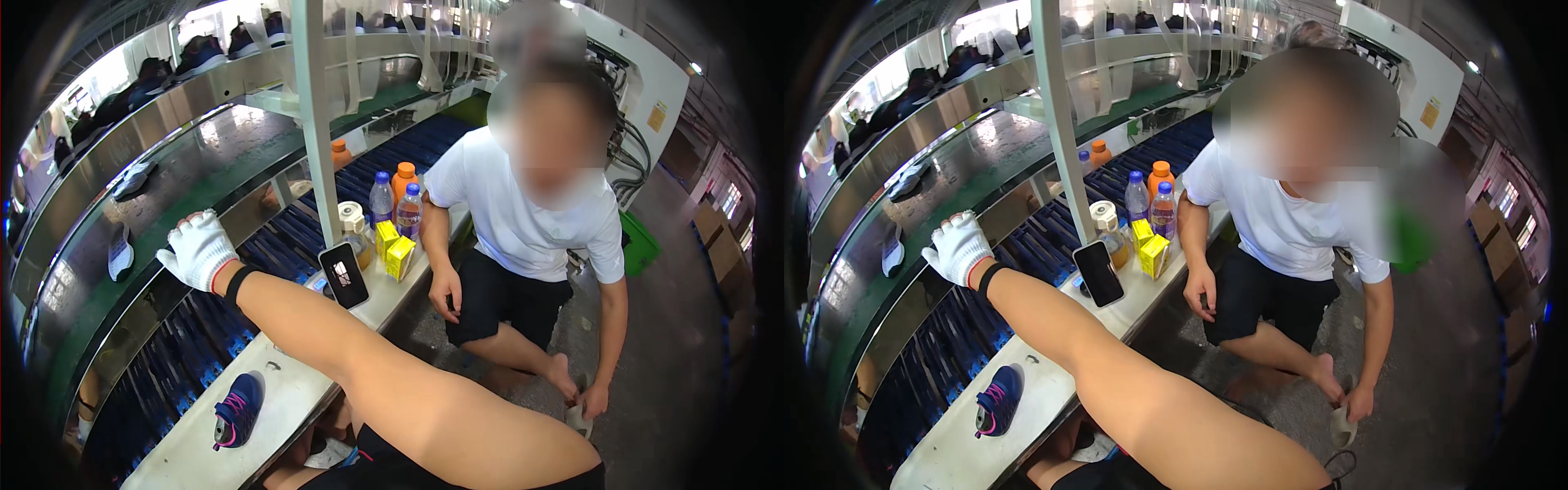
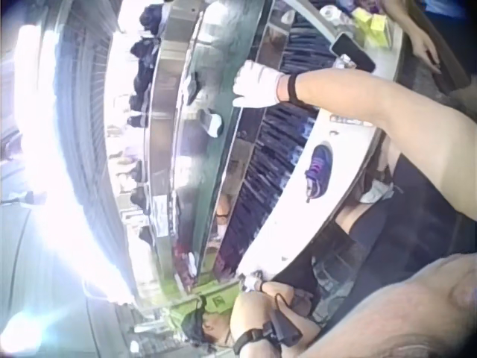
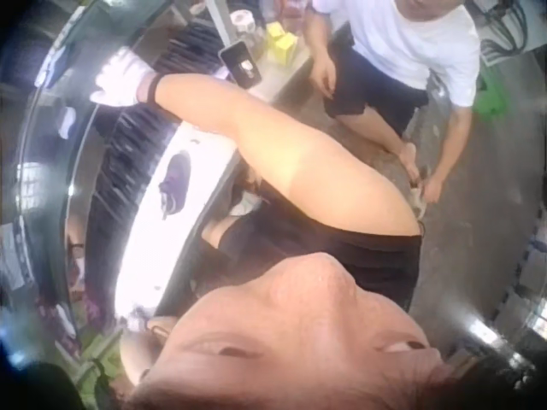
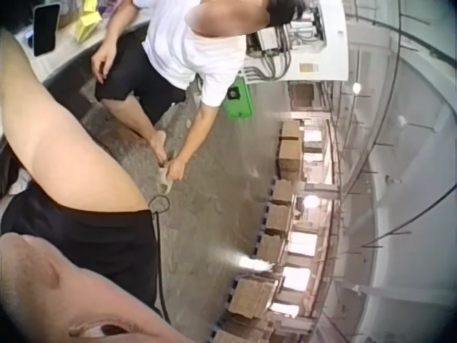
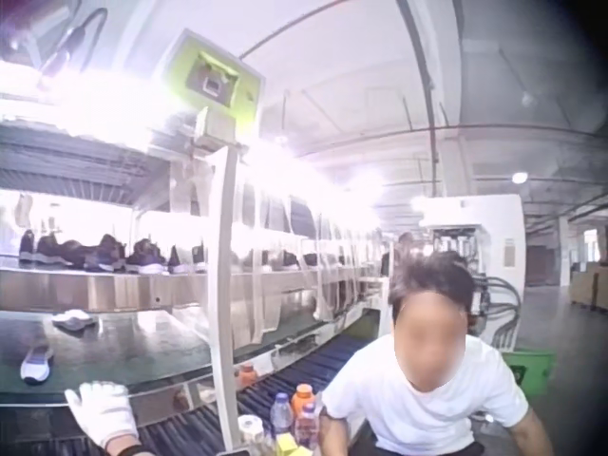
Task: Checking and assembling shoe components on a production line.
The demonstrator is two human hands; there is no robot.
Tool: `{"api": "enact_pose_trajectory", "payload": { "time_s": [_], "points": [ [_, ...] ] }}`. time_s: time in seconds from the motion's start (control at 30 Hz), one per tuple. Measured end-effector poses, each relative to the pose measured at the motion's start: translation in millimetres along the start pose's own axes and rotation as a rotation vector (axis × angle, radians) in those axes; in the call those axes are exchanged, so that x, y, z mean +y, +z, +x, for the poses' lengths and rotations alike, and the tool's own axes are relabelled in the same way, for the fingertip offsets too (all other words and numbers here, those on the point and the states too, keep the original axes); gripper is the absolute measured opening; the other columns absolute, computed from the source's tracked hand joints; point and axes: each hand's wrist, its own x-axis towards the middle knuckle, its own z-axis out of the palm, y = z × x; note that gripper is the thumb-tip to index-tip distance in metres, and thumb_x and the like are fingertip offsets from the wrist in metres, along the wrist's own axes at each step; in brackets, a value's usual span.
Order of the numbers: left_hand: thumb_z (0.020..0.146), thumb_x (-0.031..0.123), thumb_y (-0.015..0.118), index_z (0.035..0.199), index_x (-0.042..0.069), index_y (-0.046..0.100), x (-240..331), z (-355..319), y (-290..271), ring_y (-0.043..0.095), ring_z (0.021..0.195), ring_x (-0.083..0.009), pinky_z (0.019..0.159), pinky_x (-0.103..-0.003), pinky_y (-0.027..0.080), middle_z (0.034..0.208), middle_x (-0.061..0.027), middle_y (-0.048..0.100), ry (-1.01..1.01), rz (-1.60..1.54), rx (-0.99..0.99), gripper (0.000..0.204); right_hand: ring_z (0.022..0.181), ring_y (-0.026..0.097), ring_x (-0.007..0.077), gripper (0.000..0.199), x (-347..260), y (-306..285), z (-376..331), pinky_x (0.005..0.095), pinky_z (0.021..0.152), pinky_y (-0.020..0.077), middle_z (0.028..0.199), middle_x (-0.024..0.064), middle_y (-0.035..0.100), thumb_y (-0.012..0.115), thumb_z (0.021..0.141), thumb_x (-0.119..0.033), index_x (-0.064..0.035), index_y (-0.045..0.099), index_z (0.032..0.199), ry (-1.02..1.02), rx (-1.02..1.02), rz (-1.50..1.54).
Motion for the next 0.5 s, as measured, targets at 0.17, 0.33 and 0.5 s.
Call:
{"api": "enact_pose_trajectory", "payload": {
  "time_s": [0.17, 0.33, 0.5],
  "points": [
    [0.09, 0.012, 0.082, 0.146, -0.003, 0.059, 8, -13, -7, 0.064, 0.134, -0.0382, 0.116, -0.047, 0.05, 0.143, -0.0222, 0.068, -0.019, 0.019, 0.03, 0.062, 0.117, 0.07, 0.0325, 0.052, 1, 0, -1, 0.05, 0.108, 0.0455, 0.114, 0.0146, 0.078, 0.053, 0.108, -0.055, -0.0111, 0.08, 0.108, -0.015, 0.036, 0.001],
    [0.091, 0.013, 0.081, 0.147, -0.003, 0.058, 12, 6, 15, 0.064, 0.134, -0.0379, 0.116, -0.047, 0.05, 0.143, -0.0223, 0.068, 0.052, 0.002, 0.098, 0.062, 0.117, 0.069, 0.0335, 0.05, -5, 6, -2, 0.051, 0.112, 0.0433, 0.112, 0.0147, 0.077, 0.056, 0.107, -0.053, -0.0097, 0.079, 0.105, -0.049, 0.084, 0.062],
    [0.092, 0.014, 0.08, 0.147, -0.004, 0.058, 18, 7, 11, 0.064, 0.134, -0.0377, 0.116, -0.047, 0.049, 0.143, -0.0223, 0.068, 0.078, -0.003, 0.116, 0.062, 0.12, 0.069, 0.0327, 0.053, -3, 1, -6, 0.0495, 0.11, 0.0452, 0.117, 0.0153, 0.077, 0.056, 0.106, -0.056, -0.0087, 0.08, 0.113, -0.011, 0.074, -0.03]
  ]
}}
